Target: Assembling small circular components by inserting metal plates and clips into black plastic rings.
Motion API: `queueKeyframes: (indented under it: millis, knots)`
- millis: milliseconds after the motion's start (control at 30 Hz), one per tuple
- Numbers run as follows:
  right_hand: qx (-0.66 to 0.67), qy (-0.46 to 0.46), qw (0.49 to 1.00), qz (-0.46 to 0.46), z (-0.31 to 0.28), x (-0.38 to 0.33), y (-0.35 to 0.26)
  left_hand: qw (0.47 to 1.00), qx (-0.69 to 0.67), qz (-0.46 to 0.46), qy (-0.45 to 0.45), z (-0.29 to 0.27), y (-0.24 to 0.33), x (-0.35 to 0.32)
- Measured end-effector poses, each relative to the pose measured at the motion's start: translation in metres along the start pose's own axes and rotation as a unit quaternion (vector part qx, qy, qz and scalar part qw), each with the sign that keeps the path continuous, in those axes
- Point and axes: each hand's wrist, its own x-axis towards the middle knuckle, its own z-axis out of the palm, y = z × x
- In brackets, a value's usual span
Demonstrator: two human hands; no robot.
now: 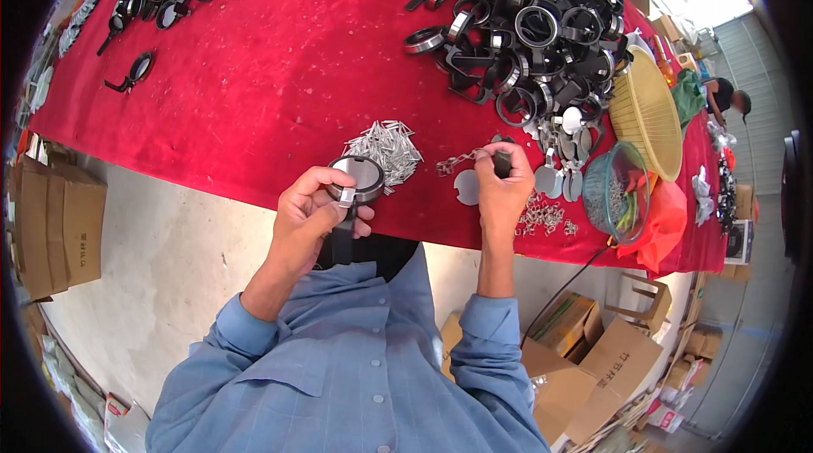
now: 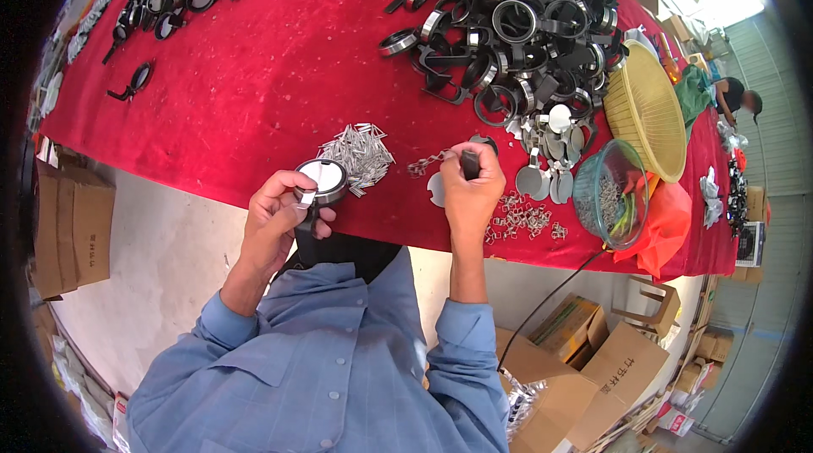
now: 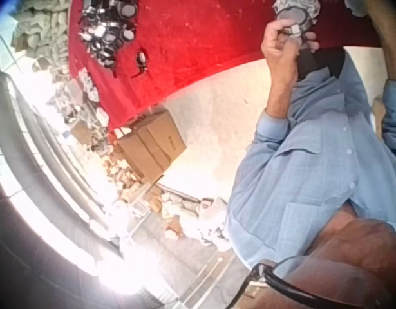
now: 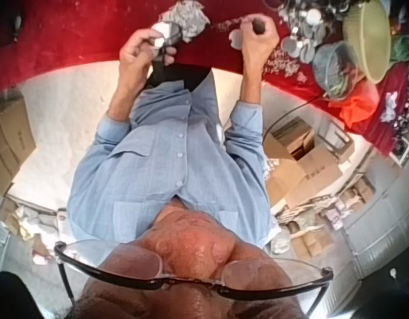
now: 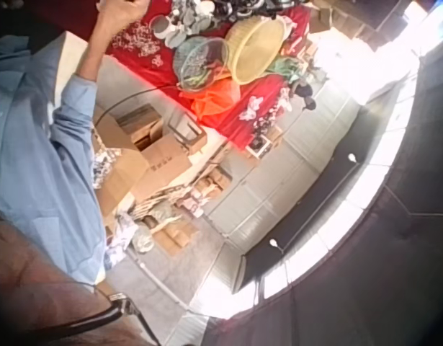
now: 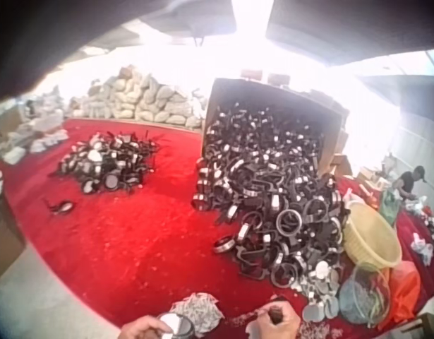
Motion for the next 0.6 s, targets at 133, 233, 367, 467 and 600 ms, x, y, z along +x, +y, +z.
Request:
queueKeyframes:
  millis: [133, 233, 367, 467, 600]
  knots:
    - [0.07, 0.015, 0.997, 0.011, -0.005, 0.008, -0.008, 1.0, -0.003, 0.003, -0.004, -0.002, 0.0, 0.0]
    - [0.092, 0.013, 0.995, 0.024, -0.009, 0.013, -0.007, 1.0, -0.022, 0.001, 0.007, 0.0, 0.002, 0.0]
    - [-0.146, -0.009, 0.989, -0.027, -0.002, 0.01, 0.025, 1.0, -0.021, -0.009, -0.004, 0.001, 0.004, 0.004]
    - [0.024, 0.004, 0.999, 0.036, -0.003, 0.011, 0.006, 1.0, -0.018, -0.006, 0.009, 0.004, 0.006, 0.001]
    - [0.148, 0.005, 0.983, 0.11, -0.008, 0.01, -0.003, 1.0, -0.028, -0.009, 0.008, 0.002, 0.006, 0.001]
